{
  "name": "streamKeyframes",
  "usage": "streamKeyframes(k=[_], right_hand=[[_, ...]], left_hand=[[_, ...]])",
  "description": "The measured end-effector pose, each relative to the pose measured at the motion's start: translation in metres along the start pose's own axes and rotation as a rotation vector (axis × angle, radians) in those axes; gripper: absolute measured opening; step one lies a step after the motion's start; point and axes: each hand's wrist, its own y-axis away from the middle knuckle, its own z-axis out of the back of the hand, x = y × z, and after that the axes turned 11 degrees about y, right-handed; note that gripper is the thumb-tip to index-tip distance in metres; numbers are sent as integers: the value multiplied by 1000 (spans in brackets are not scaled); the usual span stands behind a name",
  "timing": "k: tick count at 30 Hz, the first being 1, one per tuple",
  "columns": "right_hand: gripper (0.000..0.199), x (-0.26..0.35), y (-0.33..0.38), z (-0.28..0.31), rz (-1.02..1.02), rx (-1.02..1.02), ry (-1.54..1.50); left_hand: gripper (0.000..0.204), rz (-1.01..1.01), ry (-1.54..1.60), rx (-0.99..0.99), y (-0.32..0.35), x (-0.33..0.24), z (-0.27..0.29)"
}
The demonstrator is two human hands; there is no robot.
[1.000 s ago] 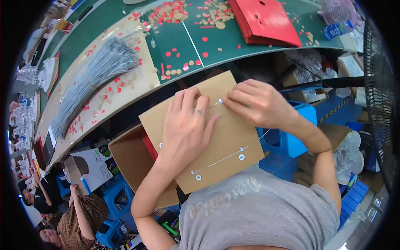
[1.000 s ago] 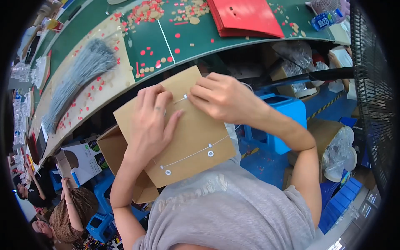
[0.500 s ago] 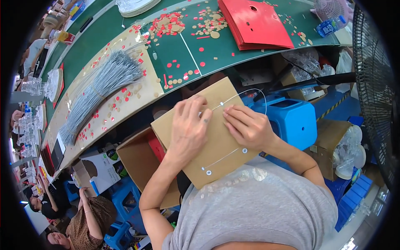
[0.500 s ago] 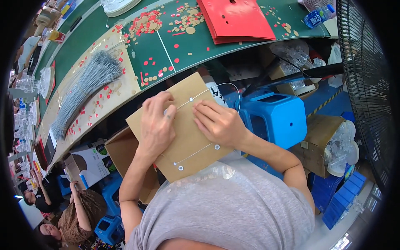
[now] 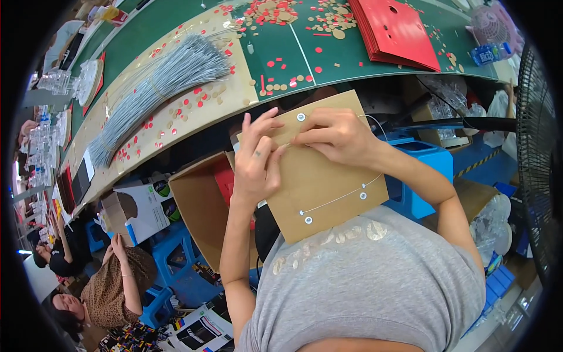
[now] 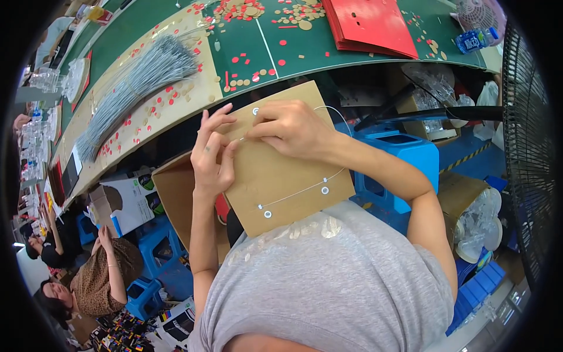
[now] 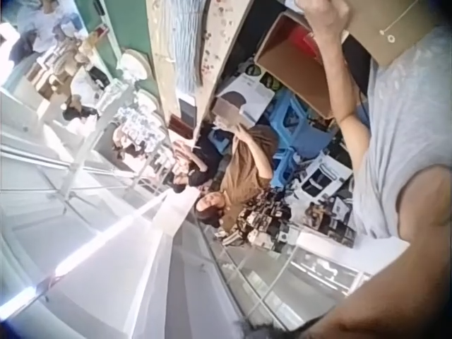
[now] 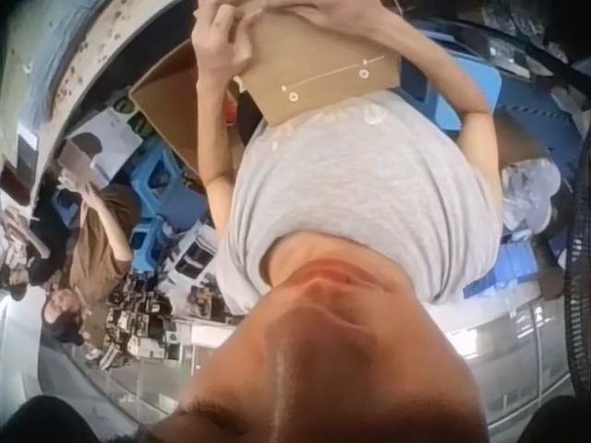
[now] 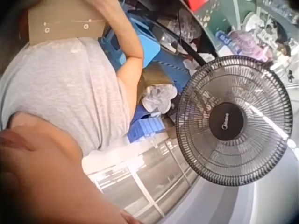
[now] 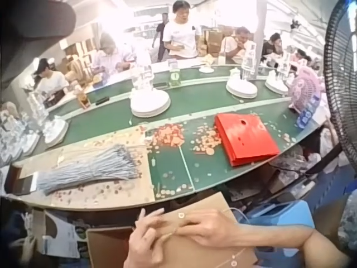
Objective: Thread wires through cardboard base plates and attach them to circular lighting components on a factory assembly line.
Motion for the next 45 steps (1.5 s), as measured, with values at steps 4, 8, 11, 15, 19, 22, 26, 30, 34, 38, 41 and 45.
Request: streamKeyframes(k=[4,8,11,15,19,22,26,30,34,38,41,45], right_hand=[[27,-5,-10,-5,18,-5,-105],[31,-6,-7,-8,37,-36,-94],[35,-6,-7,-10,94,-67,-40],[37,-4,-8,-10,161,-44,28],[36,4,-13,-4,324,24,283],[41,11,-11,-1,292,92,362],[40,15,-12,6,334,176,457],[48,15,-17,6,376,211,430],[50,21,-16,3,416,273,493],[48,18,-18,2,409,224,454],[45,8,-17,4,419,171,351],[43,5,-19,1,441,86,338]], left_hand=[[5,115,137,-553,21,15,-4],[51,398,686,-643,26,0,-20],[74,540,934,-531,32,-2,-19],[82,549,953,-499,29,-6,-19],[77,453,780,-511,34,4,-20],[76,505,833,-517,34,2,-21],[77,513,828,-498,33,1,-20],[76,538,834,-497,31,-1,-18],[76,520,760,-477,29,0,-19],[75,547,824,-464,31,-1,-15],[76,539,797,-461,30,-3,-16],[77,548,825,-474,30,-3,-17]])
